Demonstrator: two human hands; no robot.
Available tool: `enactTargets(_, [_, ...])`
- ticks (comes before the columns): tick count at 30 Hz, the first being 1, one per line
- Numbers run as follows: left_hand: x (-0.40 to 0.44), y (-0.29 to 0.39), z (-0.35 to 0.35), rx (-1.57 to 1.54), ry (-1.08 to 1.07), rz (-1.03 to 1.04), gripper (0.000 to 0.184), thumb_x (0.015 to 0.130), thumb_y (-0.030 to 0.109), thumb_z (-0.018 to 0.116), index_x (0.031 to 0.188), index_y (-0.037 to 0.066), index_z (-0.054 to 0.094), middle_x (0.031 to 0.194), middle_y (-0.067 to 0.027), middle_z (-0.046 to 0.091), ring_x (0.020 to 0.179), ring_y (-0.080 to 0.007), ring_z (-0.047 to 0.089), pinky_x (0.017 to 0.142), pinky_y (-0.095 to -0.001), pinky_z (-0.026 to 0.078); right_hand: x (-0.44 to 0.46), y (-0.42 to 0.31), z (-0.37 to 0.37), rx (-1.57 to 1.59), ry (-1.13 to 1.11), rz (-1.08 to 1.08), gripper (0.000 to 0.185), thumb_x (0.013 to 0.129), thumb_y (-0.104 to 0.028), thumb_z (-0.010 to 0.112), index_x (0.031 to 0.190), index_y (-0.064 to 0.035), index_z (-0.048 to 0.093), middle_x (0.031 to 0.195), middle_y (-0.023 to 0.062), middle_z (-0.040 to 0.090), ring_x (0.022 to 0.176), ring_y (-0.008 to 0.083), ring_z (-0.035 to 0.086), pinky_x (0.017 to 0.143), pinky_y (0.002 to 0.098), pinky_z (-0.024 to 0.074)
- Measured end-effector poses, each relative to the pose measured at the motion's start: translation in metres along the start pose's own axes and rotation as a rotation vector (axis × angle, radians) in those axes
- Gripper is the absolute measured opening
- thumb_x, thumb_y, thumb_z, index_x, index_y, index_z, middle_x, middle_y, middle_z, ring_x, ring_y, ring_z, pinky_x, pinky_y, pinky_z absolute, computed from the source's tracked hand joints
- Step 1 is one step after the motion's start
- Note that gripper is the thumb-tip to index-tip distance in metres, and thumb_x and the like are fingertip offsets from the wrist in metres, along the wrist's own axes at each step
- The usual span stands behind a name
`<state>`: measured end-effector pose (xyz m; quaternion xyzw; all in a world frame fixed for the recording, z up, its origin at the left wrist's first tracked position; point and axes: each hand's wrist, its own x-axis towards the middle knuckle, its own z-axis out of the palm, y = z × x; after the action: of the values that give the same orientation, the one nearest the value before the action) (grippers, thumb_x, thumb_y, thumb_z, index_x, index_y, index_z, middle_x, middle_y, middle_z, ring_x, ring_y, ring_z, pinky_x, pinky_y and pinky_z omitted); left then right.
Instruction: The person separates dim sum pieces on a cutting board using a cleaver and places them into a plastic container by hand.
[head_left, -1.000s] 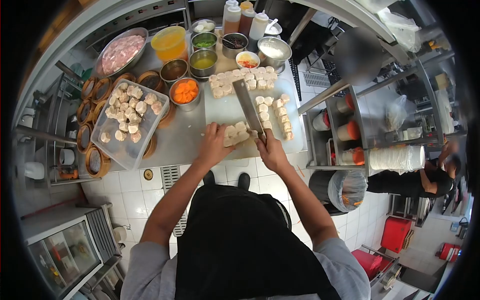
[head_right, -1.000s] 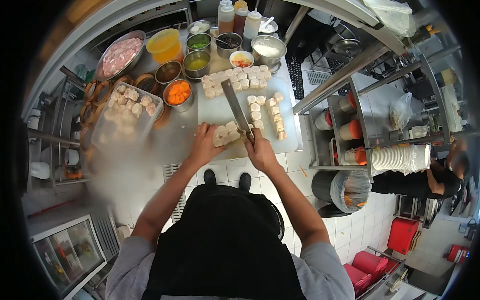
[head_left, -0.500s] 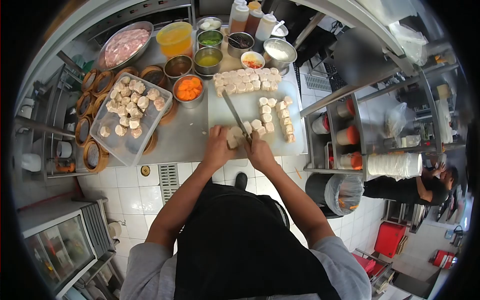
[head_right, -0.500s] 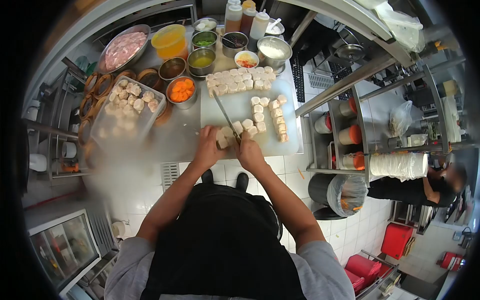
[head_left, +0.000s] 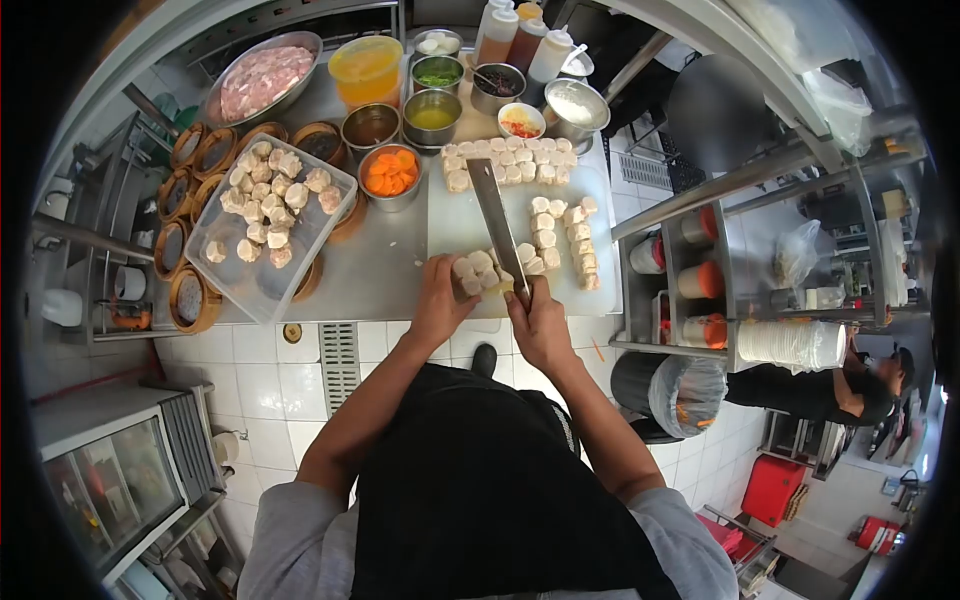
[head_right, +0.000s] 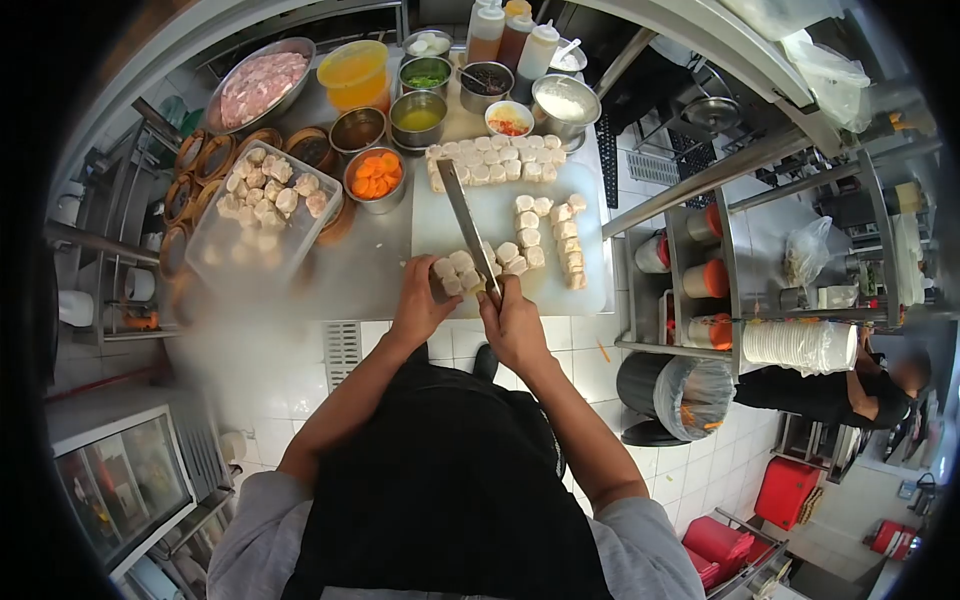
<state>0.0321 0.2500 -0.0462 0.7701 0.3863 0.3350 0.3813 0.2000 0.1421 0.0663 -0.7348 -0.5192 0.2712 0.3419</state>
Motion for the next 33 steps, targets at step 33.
enactTargets(33, [0.004, -0.013, -0.027, 0.102, -0.11, 0.102, 0.059, 0.083, 0.002, 0.082, 0.137, -0.001, 0.057, 0.12, -0.0183, 0.058, 0.108, -0.0393, 0.061, 0.095, -0.0476, 0.051, -0.005, -0.01, 0.025, 0.061, -0.016, 0.052, 0.037, 0.103, -0.014, 0.065, 0.13, 0.0027, 0.046, 0.09, 0.0308, 0.071, 0.084, 0.0538, 0.07, 0.073, 0.0582, 0.0534])
